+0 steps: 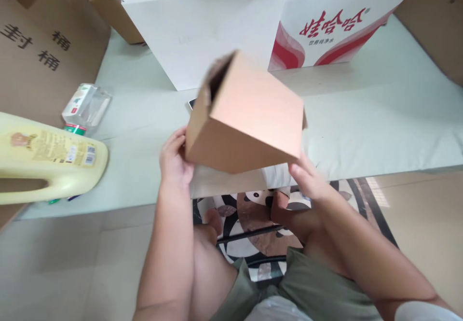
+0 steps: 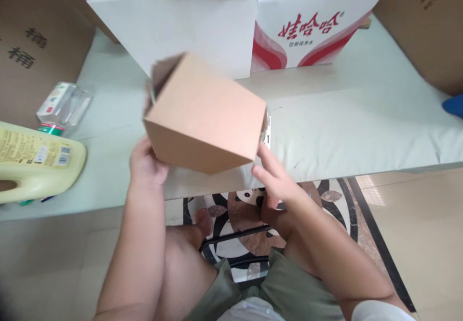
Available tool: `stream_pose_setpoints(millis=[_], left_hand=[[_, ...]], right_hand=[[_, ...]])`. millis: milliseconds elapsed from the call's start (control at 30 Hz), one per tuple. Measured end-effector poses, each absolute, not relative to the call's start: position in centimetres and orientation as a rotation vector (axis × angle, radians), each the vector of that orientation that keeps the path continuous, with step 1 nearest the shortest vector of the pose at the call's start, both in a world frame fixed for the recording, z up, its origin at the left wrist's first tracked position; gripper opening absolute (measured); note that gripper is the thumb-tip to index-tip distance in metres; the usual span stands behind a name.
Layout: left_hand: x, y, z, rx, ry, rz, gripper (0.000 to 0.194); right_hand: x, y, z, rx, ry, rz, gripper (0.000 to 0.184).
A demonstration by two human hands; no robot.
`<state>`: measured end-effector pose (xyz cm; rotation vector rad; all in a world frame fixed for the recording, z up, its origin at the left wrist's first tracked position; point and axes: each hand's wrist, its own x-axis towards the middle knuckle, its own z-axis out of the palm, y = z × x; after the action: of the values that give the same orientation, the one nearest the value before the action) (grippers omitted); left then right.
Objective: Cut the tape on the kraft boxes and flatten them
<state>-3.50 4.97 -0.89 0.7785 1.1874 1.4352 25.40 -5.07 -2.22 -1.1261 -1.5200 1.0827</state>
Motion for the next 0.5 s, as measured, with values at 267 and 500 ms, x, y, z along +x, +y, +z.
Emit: stream_pose_setpoints(millis=[267,500], left_hand=[[0.5,2.2,-1.5,0.889,0.976,1.191,0.074],[-0.1,2.8,-2.9,0.982,1.087,1.152,0.063]], right_hand=[[24.6,-5.4,-0.7,-1.15,-1.725,0.798,0.078],[24.6,-6.3,-0.1,-1.059,-1.747,0.598,0.063]])
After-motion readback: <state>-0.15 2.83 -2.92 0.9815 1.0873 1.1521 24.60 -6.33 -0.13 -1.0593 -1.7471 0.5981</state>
